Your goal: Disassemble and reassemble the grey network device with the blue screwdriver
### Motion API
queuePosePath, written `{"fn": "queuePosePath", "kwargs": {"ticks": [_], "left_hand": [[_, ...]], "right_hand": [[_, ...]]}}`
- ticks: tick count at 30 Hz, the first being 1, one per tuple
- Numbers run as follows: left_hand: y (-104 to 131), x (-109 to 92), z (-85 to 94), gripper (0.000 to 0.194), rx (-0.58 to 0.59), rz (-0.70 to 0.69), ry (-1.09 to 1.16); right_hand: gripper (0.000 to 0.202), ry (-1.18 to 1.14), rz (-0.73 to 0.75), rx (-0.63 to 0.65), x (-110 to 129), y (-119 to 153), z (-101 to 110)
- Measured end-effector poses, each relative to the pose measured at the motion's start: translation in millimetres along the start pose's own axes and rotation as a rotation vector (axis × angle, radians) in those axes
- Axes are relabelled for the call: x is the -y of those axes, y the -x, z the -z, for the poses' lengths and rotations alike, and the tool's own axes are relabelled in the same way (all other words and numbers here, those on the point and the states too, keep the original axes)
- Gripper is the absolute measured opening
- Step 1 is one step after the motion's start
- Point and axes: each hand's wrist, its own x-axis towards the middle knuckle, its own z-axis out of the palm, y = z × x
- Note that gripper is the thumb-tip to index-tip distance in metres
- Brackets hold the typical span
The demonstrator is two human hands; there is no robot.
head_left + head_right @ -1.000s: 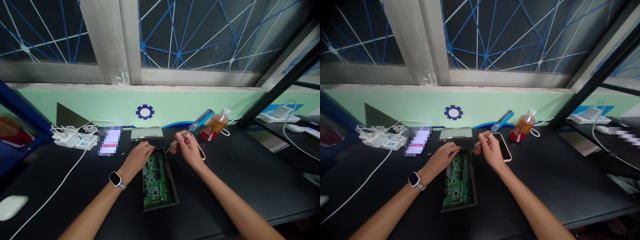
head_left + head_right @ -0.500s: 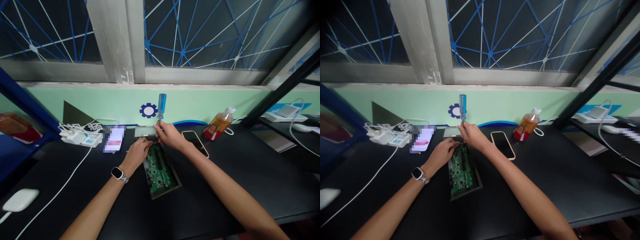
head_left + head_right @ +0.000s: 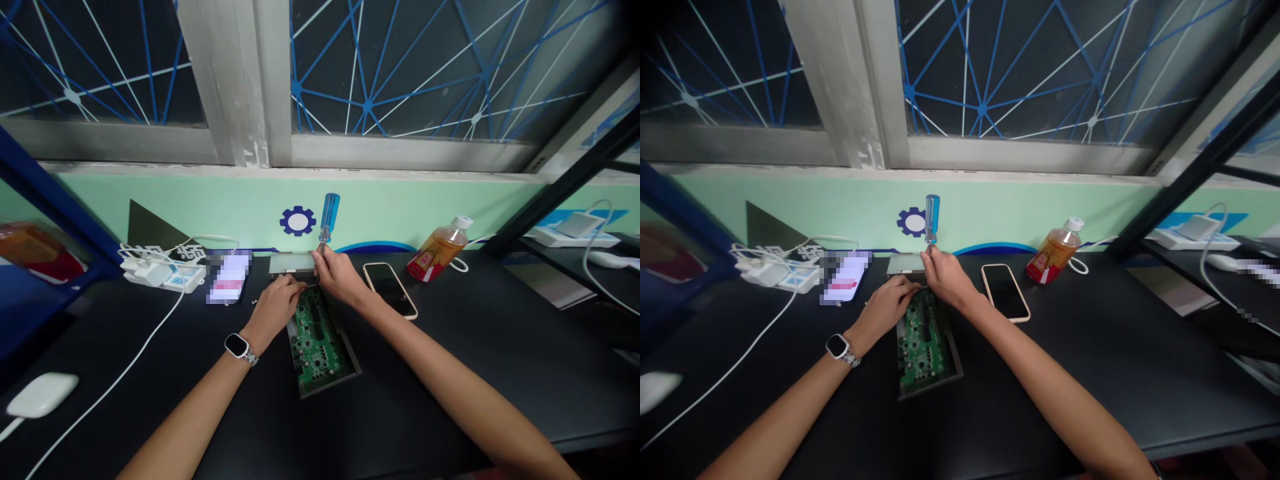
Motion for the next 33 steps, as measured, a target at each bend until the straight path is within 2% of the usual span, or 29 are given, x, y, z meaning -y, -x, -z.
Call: {"fn": "queuePosePath", "kwargs": {"ticks": [5, 13, 17, 20, 24, 26, 28, 33], "left_hand": [[-0.3, 1.2, -1.6, 0.028, -0.008, -0.004, 0.000], [-1.2, -1.0, 0.9, 0.026, -0.008, 0.014, -0.013], [-4.8, -6.2, 1.9, 0.022, -0.048, -0.001, 0.005], [-11.1, -11.9, -1.0, 0.028, -0.091, -0.032, 0.114], [-20.1, -17.8, -8.0, 0.024, -0.100, -0.009, 0.368], [-22.2, -19.0, -10.2, 0.024, -0.096, 0.019, 0.446], [-22.5, -19.4, -11.4, 0.025, -0.107, 0.037, 0.482], [-20.5, -20.6, -14.1, 0.026, -0.155, 0.076, 0.510]], "right_hand": [[0.022, -0.028, 0.009, 0.037, 0.9, -0.7, 1.9], [0.026, -0.128, 0.031, 0.238, 3.1, -5.1, 19.6], [0.026, -0.154, 0.020, 0.317, 1.0, -7.6, 25.0], [0.023, -0.099, 0.042, 0.350, 0.2, -10.0, 26.9], [0.020, -0.028, 0.144, 0.355, -0.7, -11.5, 28.1], [0.019, -0.015, 0.170, 0.346, -1.2, -11.0, 28.5], [0.018, -0.003, 0.129, 0.296, -0.3, -10.4, 29.3], [0.035, 0.048, -0.062, -0.055, 11.9, -12.3, 31.1]]}}
